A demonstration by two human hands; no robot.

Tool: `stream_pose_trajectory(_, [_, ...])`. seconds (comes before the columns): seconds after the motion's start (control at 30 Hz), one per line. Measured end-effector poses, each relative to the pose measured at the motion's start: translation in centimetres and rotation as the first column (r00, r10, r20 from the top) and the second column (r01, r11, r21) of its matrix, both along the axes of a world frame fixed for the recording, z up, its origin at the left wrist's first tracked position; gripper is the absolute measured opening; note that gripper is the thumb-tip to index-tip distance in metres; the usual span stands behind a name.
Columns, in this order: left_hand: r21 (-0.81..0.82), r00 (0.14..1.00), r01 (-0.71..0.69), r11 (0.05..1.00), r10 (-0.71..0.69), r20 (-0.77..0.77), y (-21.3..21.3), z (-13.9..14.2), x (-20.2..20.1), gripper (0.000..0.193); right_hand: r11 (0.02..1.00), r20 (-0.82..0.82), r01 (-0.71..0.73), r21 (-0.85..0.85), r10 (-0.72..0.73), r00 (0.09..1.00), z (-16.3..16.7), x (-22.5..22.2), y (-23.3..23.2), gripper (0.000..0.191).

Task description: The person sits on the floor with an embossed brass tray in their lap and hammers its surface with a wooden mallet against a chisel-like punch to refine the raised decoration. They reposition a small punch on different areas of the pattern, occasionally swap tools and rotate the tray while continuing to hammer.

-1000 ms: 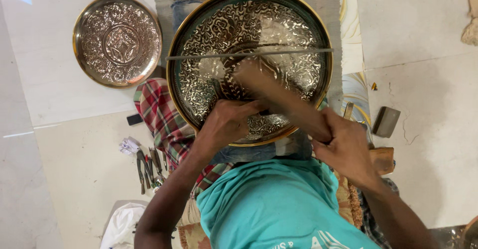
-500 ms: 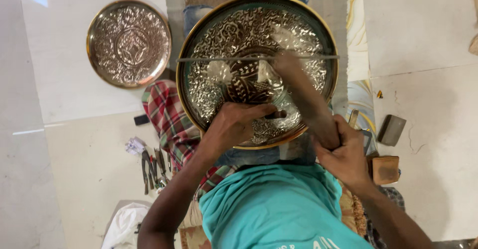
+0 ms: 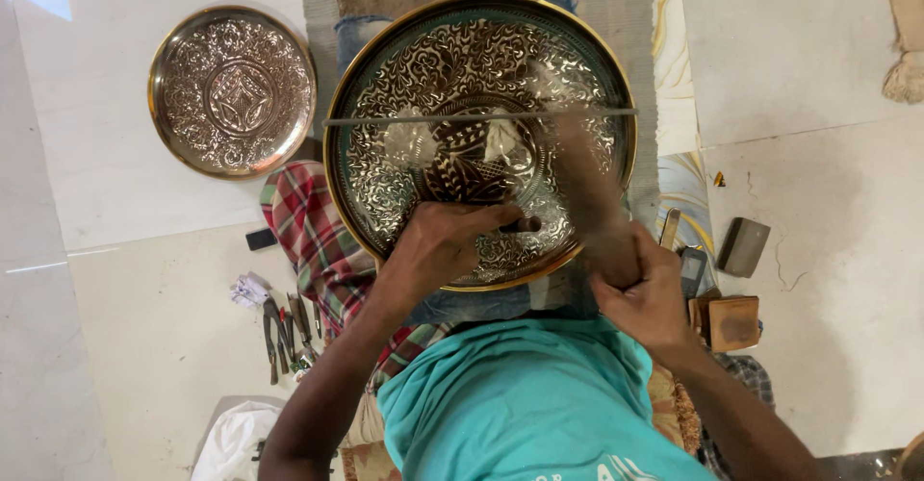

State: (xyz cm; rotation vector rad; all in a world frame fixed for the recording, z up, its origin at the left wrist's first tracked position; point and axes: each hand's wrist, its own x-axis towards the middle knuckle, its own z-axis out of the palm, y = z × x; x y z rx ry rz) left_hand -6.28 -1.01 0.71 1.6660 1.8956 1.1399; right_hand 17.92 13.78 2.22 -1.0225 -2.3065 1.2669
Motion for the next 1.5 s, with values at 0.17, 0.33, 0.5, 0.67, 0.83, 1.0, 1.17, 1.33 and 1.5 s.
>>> stream_pose_trajectory(0.17, [-0.007, 1.000, 0.028, 1.000, -0.028, -0.003, 0.1, 0.1, -0.1, 0.066, 0.997, -0.093, 0.052, -0.053, -0.057, 0.994, -0.7, 0.5, -0.4, 0.026])
stream_pose_trajectory(0.33, [-0.137, 0.999, 0.037, 0.990, -0.034, 0.024, 0.4, 0.3, -0.2, 0.067, 0.996, 0.007, -0.012, 0.089, 0.011, 1.000, -0.8, 1.1, -0.8, 0.047])
stream_pose_trajectory(0.5, [0.052, 1.000, 0.014, 0.999, -0.014, -0.010, 0.2, 0.2, -0.1, 0.061, 0.997, 0.168, -0.003, 0.078, -0.010, 0.986, -1.4, 1.6, -0.6, 0.039])
stream_pose_trajectory(0.67, [0.010, 1.000, -0.002, 1.000, 0.002, 0.000, 0.2, -0.3, 0.1, 0.061, 0.993, -0.166, 0.053, -0.101, -0.070, 0.984, -1.3, 1.2, -0.4, 0.023])
stream_pose_trajectory(0.83, [0.016, 1.000, -0.008, 1.000, 0.009, -0.023, 0.3, -0.4, 0.2, 0.063, 0.998, -0.060, 0.049, 0.037, -0.046, 0.997, 1.3, -0.4, 0.1, 0.026])
stream_pose_trajectory(1.0, [-0.096, 1.000, -0.021, 0.995, 0.023, 0.021, 0.0, -0.5, 0.3, 0.062, 0.983, 0.282, -0.135, 0.127, 0.095, 0.955, 3.3, -0.9, 0.8, 0.041])
stream_pose_trajectory(1.17, [0.032, 0.999, -0.033, 0.999, 0.033, 0.003, 0.4, -0.5, 0.3, 0.051, 0.958, 0.327, -0.188, 0.218, 0.110, 0.939, 2.9, 0.1, 1.0, 0.041])
stream_pose_trajectory(1.33, [0.326, 0.944, -0.306, 0.895, 0.239, 0.230, -0.9, 0.0, 0.9, 0.029, 0.990, -0.007, 0.051, 0.131, -0.051, 0.999, 0.9, -0.6, 0.4, 0.029])
stream_pose_trajectory(1.5, [0.488, 0.711, -0.701, 0.520, 0.463, 0.529, -3.4, -0.3, 2.5, 0.013, 0.911, -0.269, 0.361, -0.201, -0.405, 0.874, -1.1, -2.5, 2.5, 0.026])
